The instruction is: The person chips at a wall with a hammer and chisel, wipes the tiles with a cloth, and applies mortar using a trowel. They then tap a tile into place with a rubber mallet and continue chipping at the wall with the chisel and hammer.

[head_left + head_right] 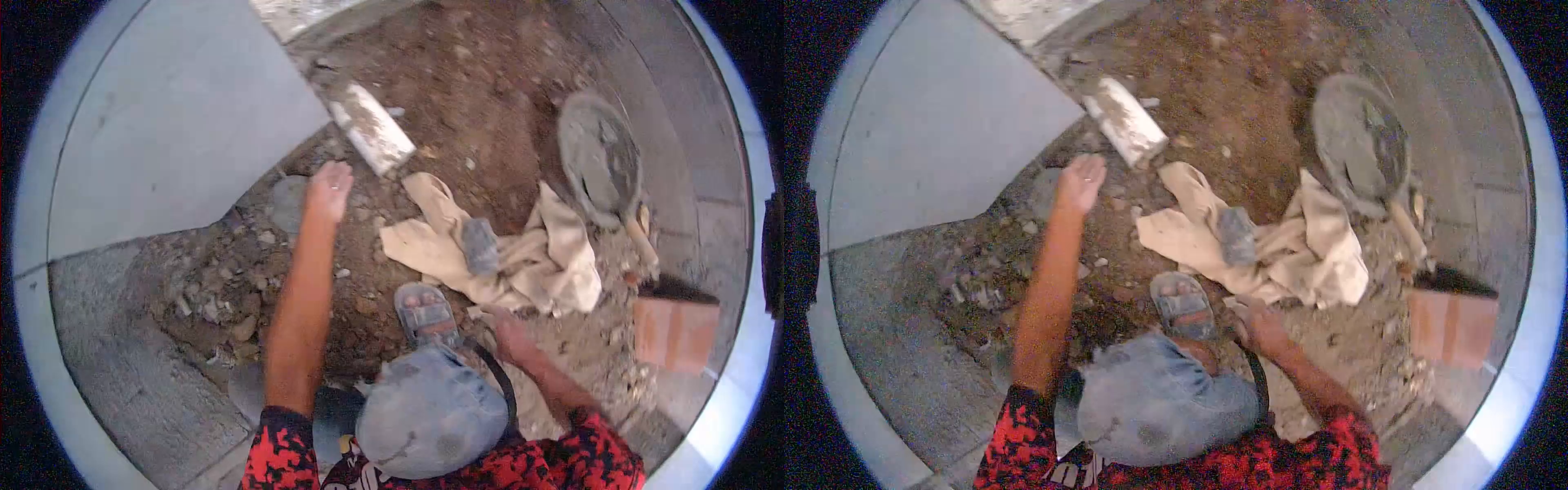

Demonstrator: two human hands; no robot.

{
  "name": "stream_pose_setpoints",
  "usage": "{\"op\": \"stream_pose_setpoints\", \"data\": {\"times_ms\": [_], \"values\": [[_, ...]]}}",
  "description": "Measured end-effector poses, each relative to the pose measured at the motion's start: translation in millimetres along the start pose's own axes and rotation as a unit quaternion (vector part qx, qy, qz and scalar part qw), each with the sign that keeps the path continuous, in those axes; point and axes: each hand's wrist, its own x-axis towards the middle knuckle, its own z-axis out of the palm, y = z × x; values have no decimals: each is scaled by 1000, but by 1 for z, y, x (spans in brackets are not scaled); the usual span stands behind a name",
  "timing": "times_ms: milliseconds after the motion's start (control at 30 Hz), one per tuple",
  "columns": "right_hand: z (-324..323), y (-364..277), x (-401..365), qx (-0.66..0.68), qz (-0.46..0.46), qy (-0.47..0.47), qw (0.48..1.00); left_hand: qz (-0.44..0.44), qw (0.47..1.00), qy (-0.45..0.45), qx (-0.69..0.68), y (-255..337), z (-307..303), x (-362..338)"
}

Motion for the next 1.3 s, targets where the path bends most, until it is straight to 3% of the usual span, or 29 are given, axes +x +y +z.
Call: {"op": "stream_pose_setpoints", "data": {"times_ms": [33,100,133,200,233,300,333,367,500,600,633,700,767,1067,1133,1233,1300], "values": [[8,7,1,-2,-21,-4,1000,7,1000,-1,-3,1,7,1],[18,25,12,14,23,76,997,17,999,-20,-21,5,11,3],[12,30,19,-14,1,83,996,22,998,62,-11,6,21,8],[-11,19,33,-5,9,87,996,57,997,-39,-17,-1,-2,48],[-16,18,40,7,35,86,996,93,991,-95,37,9,13,27],[4,60,38,-166,25,74,983,55,997,-33,-45,12,19,40],[-6,46,49,-70,18,87,994,85,996,-36,2,12,17,40],[-15,26,53,28,20,96,995,83,994,49,49,15,27,33],[-11,11,61,12,17,74,997,61,991,16,114,23,24,39],[-4,2,71,80,20,56,995,44,993,40,105,21,28,49],[-4,3,72,81,21,59,995,24,994,57,90,19,27,53],[-4,4,75,61,-79,93,991,55,988,64,130,17,26,52],[-4,17,72,39,-60,103,992,40,995,65,60,16,28,54],[-12,20,92,-21,18,81,996,6,997,74,35,19,33,46],[-19,3,100,63,-35,115,991,22,996,59,63,22,34,37],[-23,-7,107,44,-2,86,995,26,994,36,101,19,27,45],[-17,3,112,44,-52,96,993,71,987,-2,146,4,10,66]]}}
